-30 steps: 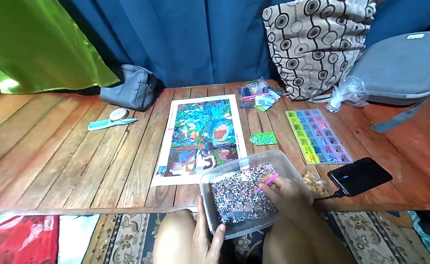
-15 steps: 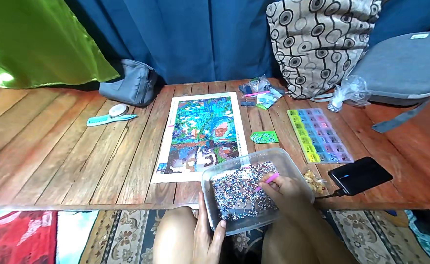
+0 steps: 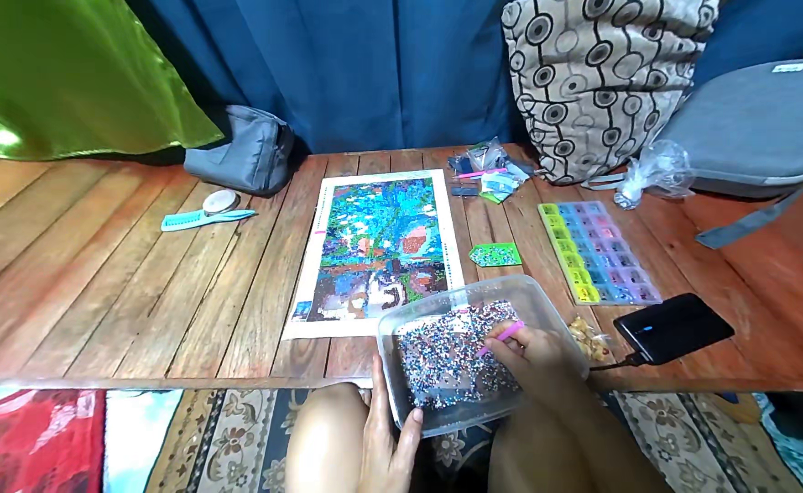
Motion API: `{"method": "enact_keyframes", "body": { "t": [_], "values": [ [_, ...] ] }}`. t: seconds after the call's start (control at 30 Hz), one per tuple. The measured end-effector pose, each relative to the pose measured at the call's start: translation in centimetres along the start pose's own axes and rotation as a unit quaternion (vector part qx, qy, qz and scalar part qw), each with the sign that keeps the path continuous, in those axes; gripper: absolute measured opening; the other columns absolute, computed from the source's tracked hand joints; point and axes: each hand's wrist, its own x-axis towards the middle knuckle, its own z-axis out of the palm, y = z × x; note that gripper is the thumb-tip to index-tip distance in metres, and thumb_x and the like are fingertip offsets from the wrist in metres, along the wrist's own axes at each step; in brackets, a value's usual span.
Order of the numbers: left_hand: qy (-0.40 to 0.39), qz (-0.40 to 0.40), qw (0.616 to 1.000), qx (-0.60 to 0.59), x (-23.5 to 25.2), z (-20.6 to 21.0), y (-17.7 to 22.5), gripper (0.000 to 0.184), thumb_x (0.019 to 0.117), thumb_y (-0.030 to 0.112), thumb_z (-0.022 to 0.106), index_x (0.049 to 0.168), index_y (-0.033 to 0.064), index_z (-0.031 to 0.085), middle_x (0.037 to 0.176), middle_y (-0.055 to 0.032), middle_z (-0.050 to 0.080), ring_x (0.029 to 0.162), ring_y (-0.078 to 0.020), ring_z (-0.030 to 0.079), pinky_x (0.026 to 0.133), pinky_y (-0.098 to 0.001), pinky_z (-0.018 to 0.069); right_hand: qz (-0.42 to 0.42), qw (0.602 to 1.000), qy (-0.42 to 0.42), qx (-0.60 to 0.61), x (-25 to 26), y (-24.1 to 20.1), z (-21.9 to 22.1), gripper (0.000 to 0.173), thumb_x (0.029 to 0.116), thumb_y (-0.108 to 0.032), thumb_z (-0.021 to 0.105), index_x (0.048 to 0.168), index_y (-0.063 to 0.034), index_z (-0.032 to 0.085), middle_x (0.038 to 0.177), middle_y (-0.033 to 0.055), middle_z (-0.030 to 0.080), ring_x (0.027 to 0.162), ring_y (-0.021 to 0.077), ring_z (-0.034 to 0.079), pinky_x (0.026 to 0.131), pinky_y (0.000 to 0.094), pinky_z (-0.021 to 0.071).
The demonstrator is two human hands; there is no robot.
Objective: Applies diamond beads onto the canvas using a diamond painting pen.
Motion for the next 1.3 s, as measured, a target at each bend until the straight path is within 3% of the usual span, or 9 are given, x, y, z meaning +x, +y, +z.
{"method": "enact_keyframes", "body": {
  "t": [0.2,0.5,0.87,1.1,1.3],
  "values": [
    [0.004,0.012,1.000,-0.007,0.08,0.15,-0.24,0.086,0.0999,0.037,0.049,0.150,-0.0236,0.014,0.156,-0.0397,0.027,0.149,-0.0187,0.036,0.120,-0.0245,0.0258,0.008,1.000,-0.004,0.007,0.06,-0.10,-0.16,0.010,0.0921,-0.011,0.068,0.086,-0.0046,0.072,0.066,0.0040,0.061,0.059,0.0122,0.056,0.058,0.0316,0.0478],
    [0.005,0.003,1.000,-0.011,0.15,0.16,-0.07,0.085,0.0994,0.035,0.050,0.150,-0.0232,0.014,0.156,-0.0393,0.028,0.148,-0.0183,0.037,0.119,-0.0244,0.0272,0.019,0.999,-0.034,0.009,0.21,-0.30,-0.29,0.009,0.0940,-0.009,0.069,0.090,-0.0030,0.072,0.070,0.0068,0.064,0.063,0.0160,0.060,0.063,0.0356,0.0508],
    [0.008,0.008,1.000,-0.016,0.13,0.19,-0.19,0.085,0.0993,0.035,0.050,0.150,-0.0229,0.015,0.156,-0.0391,0.029,0.148,-0.0187,0.038,0.120,-0.0244,0.0267,0.011,1.000,-0.029,0.003,0.18,-0.32,-0.24,0.008,0.0933,-0.009,0.069,0.088,-0.0036,0.072,0.069,0.0064,0.063,0.062,0.0163,0.058,0.061,0.0364,0.0500],
    [0.010,0.006,1.000,-0.014,0.08,0.23,-0.28,0.085,0.0993,0.036,0.049,0.151,-0.0217,0.016,0.156,-0.0389,0.029,0.147,-0.0191,0.039,0.119,-0.0252,0.0278,0.034,0.998,-0.008,0.046,0.14,-0.11,-0.31,0.011,0.0945,-0.011,0.066,0.088,-0.0039,0.071,0.066,0.0020,0.061,0.058,0.0084,0.056,0.058,0.0270,0.0490],
    [0.010,0.005,1.000,-0.009,0.14,0.23,-0.23,0.086,0.0993,0.038,0.049,0.151,-0.0223,0.015,0.155,-0.0389,0.030,0.147,-0.0199,0.039,0.120,-0.0260,0.0270,0.044,0.998,-0.014,0.054,0.17,-0.09,-0.33,0.010,0.0951,-0.010,0.066,0.089,-0.0035,0.071,0.066,0.0020,0.062,0.057,0.0078,0.057,0.058,0.0255,0.0496]
  ]
}}
